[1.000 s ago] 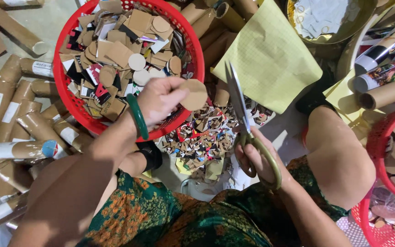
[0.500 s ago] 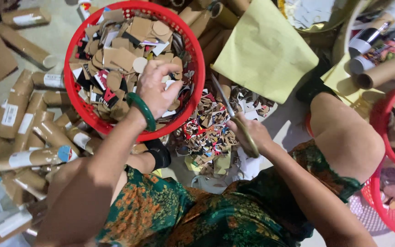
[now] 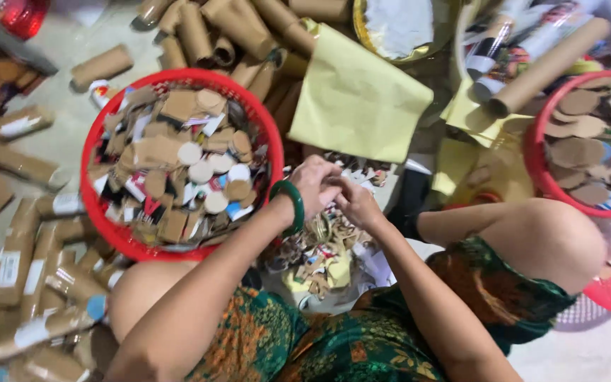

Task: Cut small cardboard shapes with scissors and organize them into baskets.

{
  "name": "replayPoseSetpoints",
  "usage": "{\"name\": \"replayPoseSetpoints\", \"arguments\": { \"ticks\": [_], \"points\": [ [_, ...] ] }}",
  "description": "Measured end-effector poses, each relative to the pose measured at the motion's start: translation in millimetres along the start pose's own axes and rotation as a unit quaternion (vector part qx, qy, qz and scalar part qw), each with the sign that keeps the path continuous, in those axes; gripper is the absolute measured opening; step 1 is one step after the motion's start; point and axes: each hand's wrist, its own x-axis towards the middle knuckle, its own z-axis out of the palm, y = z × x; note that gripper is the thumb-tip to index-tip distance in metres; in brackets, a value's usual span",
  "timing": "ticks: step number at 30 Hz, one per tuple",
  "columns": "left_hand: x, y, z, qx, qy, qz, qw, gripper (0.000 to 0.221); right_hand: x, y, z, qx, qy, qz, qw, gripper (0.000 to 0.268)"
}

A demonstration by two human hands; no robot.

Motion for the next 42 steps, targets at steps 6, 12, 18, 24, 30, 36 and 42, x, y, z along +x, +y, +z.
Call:
{"name": "replayPoseSetpoints", "arguments": {
  "ticks": [6,12,18,24,30,36,42],
  "points": [
    [24,103,-38,-0.161,-0.033,0.04,0.986,0.037,-36,-154,-154,-0.127,0.071,-0.049,0.988,0.041],
    [101,154,-3,-0.238,-0.138,0.099,0.956,0.029,-69,-183,-264,-0.265,0.163,-0.061,0.948,0.052],
    [216,127,118,-0.548,-0.221,-0.109,0.799,0.027,-39,-98,-302,-0.108,0.227,-0.068,0.966,0.059],
    [297,101,226,-0.691,-0.199,-0.241,0.651,0.029,11,21,-282,0.373,0.414,-0.031,0.83,0.054],
    [359,64,377,-0.493,-0.239,-0.163,0.82,0.045,24,67,-309,0.275,0.48,0.039,0.832,0.052],
    [398,150,311,-0.05,-0.297,-0.016,0.954,0.086,24,77,-328,0.259,0.542,0.059,0.798,0.05],
    [399,174,291,-0.001,-0.36,-0.026,0.933,0.069,14,63,-334,0.279,0.53,0.073,0.797,0.056]
  ]
}}
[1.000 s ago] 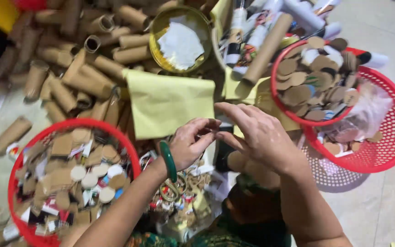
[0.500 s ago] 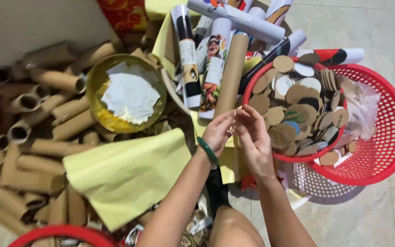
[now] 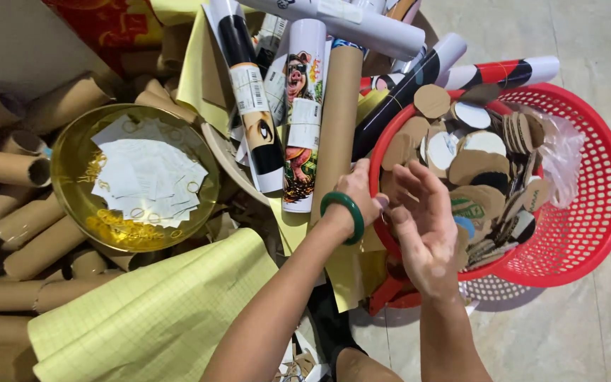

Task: Cut small cardboard shapes with scissors and organize them into baskets.

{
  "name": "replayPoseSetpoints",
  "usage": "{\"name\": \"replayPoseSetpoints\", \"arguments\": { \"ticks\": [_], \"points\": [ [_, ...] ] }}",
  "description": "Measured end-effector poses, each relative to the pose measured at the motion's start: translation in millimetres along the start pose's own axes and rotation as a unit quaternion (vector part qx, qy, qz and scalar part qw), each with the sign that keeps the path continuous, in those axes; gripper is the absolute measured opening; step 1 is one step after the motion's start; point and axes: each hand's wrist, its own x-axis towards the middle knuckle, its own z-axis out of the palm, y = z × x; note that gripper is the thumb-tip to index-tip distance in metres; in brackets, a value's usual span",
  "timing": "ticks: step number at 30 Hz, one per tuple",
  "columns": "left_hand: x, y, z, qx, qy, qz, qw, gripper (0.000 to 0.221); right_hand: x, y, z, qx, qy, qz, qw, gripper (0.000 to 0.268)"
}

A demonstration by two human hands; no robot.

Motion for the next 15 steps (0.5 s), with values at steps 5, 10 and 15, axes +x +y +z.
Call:
{"name": "replayPoseSetpoints", "arguments": {
  "ticks": [5,10,15],
  "points": [
    [-43,-16,17,-0.053,-0.03,0.06,0.996,0.068,-29,-22,-6,-0.246,-0.055,-0.042,0.967,0.061],
    [-72,-45,77,-0.124,-0.014,0.201,0.972,0.054,-52,-41,-14,-0.418,-0.127,-0.111,0.892,0.063],
    [-90,-76,144,-0.074,-0.175,0.142,0.972,0.051,-75,-22,-43,-0.437,-0.122,-0.064,0.889,0.067]
  ]
}}
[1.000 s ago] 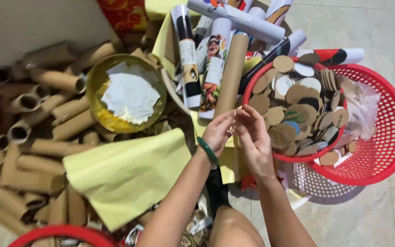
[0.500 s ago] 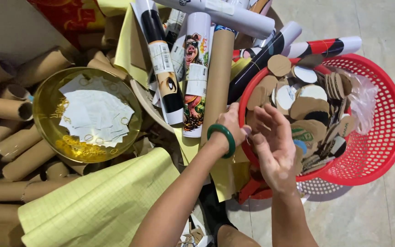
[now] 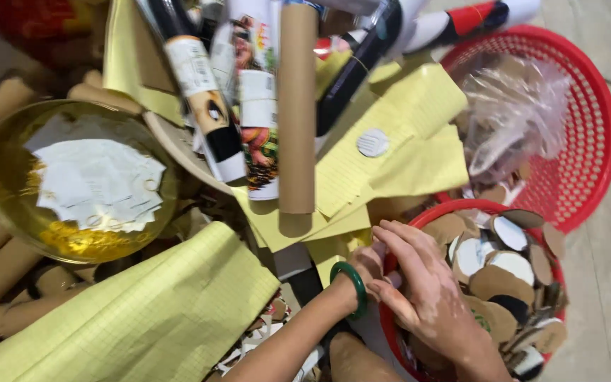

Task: Cut small cardboard shapes with scissors and organize them into baskets.

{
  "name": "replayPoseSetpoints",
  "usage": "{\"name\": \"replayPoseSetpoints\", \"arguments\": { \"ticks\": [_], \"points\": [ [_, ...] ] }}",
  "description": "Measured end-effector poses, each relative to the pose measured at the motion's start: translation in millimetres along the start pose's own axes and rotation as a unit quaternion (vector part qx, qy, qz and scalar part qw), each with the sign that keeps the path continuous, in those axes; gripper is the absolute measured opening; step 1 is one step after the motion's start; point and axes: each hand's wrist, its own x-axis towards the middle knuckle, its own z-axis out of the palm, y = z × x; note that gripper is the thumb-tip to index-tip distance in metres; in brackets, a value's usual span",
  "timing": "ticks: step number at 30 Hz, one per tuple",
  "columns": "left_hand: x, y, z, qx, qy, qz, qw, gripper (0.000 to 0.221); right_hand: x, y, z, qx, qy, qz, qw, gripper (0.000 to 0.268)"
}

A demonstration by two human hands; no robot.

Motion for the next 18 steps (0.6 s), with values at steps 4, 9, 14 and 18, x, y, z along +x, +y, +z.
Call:
{"name": "replayPoseSetpoints", "arguments": {
  "ticks": [4,9,14,18],
  "points": [
    [-11,44,-7,0.04,-0.06,-0.021,0.997,0.064,-28,38,8,-0.01,0.018,0.019,1.0,0.064],
    [5,36,34,0.095,-0.143,-0.106,0.979,0.072,-48,62,7,-0.013,0.019,0.062,0.998,0.063],
    [17,-4,87,0.098,-0.125,-0.057,0.986,0.072,-48,76,6,-0.013,0.037,0.08,0.996,0.062],
    [31,-14,113,0.14,-0.174,-0.06,0.973,0.082,-43,80,7,-0.008,0.04,0.072,0.997,0.062]
  ]
}}
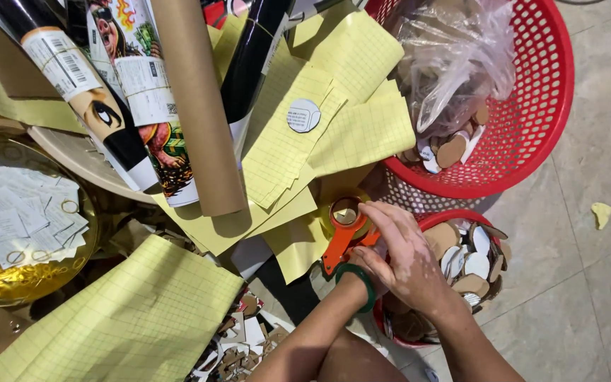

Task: Cut small cardboard shapes with scissors and organize them into baskets.

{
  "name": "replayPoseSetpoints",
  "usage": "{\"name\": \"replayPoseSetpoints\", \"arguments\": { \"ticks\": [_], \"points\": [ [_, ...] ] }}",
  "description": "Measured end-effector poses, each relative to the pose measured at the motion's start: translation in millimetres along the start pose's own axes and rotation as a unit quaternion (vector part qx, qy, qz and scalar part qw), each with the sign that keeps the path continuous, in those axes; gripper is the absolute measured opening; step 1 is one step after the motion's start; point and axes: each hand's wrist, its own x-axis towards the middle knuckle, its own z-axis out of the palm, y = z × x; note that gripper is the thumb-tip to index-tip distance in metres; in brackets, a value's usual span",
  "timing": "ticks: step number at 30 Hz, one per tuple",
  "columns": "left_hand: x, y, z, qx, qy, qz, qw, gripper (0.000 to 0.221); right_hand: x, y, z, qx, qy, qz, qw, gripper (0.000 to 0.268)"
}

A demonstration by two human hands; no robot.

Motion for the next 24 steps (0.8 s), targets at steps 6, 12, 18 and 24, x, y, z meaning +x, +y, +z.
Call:
{"name": "replayPoseSetpoints", "arguments": {
  "ticks": [6,12,18,24],
  "points": [
    [4,-11,-22,-0.111,0.013,-0.14,0.984,0.058,1,9,0,0.006,-0.007,0.009,1.0,0.063],
    [-40,2,-64,-0.159,0.29,0.009,0.944,0.056,-1,20,-1,-0.014,0.014,0.0,1.0,0.064],
    [-48,-11,-86,-0.22,0.346,0.035,0.911,0.06,-2,16,0,-0.019,0.008,0.004,1.0,0.063],
    [-58,-7,-88,-0.211,0.352,0.052,0.91,0.061,-3,19,0,-0.026,0.006,0.03,0.999,0.062]
  ]
}}
